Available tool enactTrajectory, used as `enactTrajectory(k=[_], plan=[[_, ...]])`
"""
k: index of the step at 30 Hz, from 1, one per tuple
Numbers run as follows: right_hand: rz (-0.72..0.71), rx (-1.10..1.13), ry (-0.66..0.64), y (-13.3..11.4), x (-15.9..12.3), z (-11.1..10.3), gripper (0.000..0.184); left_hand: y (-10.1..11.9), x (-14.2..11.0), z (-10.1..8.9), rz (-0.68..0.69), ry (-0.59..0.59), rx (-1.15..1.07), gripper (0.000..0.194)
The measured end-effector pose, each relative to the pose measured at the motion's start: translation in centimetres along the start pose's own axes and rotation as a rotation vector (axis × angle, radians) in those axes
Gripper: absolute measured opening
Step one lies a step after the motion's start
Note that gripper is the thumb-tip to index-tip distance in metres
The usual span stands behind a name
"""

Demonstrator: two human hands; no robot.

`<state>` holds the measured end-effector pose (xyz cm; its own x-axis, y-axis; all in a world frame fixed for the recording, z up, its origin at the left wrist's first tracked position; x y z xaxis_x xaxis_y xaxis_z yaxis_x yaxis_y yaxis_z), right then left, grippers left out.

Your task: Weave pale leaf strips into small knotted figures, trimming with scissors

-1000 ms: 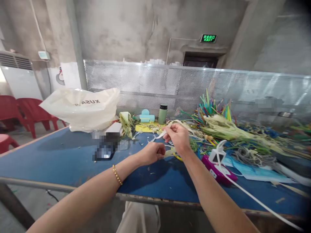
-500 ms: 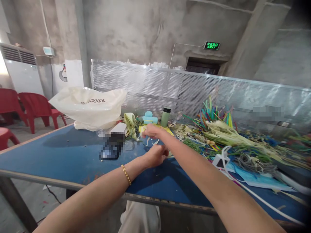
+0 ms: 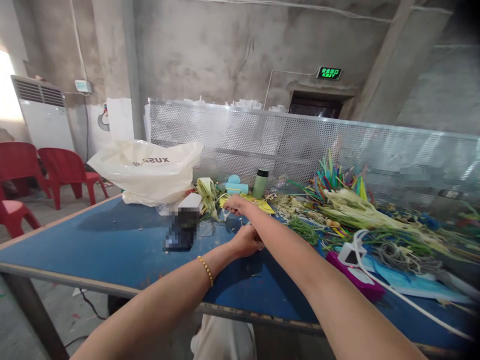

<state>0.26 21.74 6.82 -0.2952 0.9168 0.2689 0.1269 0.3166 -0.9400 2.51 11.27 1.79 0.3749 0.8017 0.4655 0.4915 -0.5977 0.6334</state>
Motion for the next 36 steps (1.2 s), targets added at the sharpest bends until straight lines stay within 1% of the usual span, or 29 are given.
enactTrajectory(k=[2,3,4,6,8,10,11,13,15,16,18,20,21,24,27,30,32,34,35,36], plan=[[0.060,0.025,-0.014,-0.9,-0.5,-1.7,0.036,0.2,0.0,0.2,-0.010,-0.060,0.028,0.008],[0.067,0.059,-0.027,-1.6,-1.1,-2.6,0.035,0.2,-0.1,0.2,-0.029,-0.063,0.042,0.009],[0.075,0.183,-0.083,-2.4,-1.9,-3.3,0.033,0.2,-0.1,0.0,-0.047,-0.047,0.050,0.010],[0.021,0.358,-0.155,-4.6,-4.1,-4.6,0.033,0.1,0.0,-0.4,-0.083,-0.010,0.047,0.010],[-0.062,0.429,-0.159,-6.5,-6.7,-6.0,0.034,-0.1,0.1,-1.1,-0.128,0.022,-0.028,0.012],[-0.096,0.456,-0.124,-7.3,-9.0,-7.0,0.033,-0.2,0.3,-2.3,-0.141,0.077,-0.147,0.019],[-0.107,0.465,-0.102,-7.3,-9.9,-7.4,0.032,-0.1,0.4,-3.2,-0.142,0.121,-0.203,0.023],[-0.146,0.466,-0.075,-6.7,-11.2,-8.0,0.030,-0.1,0.3,-5.1,-0.158,0.237,-0.286,0.023],[-0.171,0.473,-0.027,-5.6,-11.7,-8.5,0.029,0.2,0.1,-6.6,-0.158,0.339,-0.361,0.019],[-0.171,0.482,0.002,-4.8,-11.7,-8.7,0.029,0.4,0.0,-7.1,-0.165,0.364,-0.416,0.020],[-0.136,0.493,0.067,-3.2,-11.4,-9.0,0.028,0.8,-0.2,-7.3,-0.181,0.342,-0.506,0.023],[-0.099,0.459,0.133,-2.1,-11.1,-9.3,0.027,1.1,-0.3,-6.9,-0.203,0.283,-0.554,0.027],[-0.105,0.421,0.168,-1.8,-11.0,-9.4,0.026,1.2,-0.3,-6.7,-0.213,0.254,-0.562,0.029],[-0.208,0.243,0.239,-2.3,-11.2,-9.7,0.023,1.2,-0.4,-6.2,-0.230,0.179,-0.571,0.030],[-0.278,0.117,0.221,-3.1,-11.6,-9.1,0.019,1.1,-0.4,-5.8,-0.220,0.117,-0.572,0.026],[-0.306,0.086,0.212,-3.5,-11.9,-8.6,0.016,1.0,-0.4,-5.7,-0.212,0.116,-0.559,0.021],[-0.305,0.140,0.221,-3.4,-11.8,-8.8,0.016,0.9,-0.4,-5.9,-0.209,0.141,-0.536,0.021],[-0.239,0.305,0.214,-2.9,-11.6,-9.3,0.021,0.5,-0.2,-6.2,-0.207,0.176,-0.487,0.020],[-0.185,0.423,0.175,-2.6,-11.4,-9.5,0.023,0.3,-0.2,-6.4,-0.207,0.202,-0.450,0.019],[-0.122,0.552,0.108,-2.3,-11.3,-9.5,0.026,0.0,-0.1,-6.7,-0.208,0.235,-0.408,0.019]])
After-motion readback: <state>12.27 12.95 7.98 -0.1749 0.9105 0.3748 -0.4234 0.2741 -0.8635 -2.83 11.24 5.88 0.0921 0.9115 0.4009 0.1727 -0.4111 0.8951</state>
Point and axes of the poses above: each hand's wrist, its own x-axis towards the middle knuckle, its own z-axis out of the palm, y = z × x, the point moved 6 cm from there along x, towards the middle knuckle, and after that the axes turned 12 degrees about x, right-handed, at the moved point
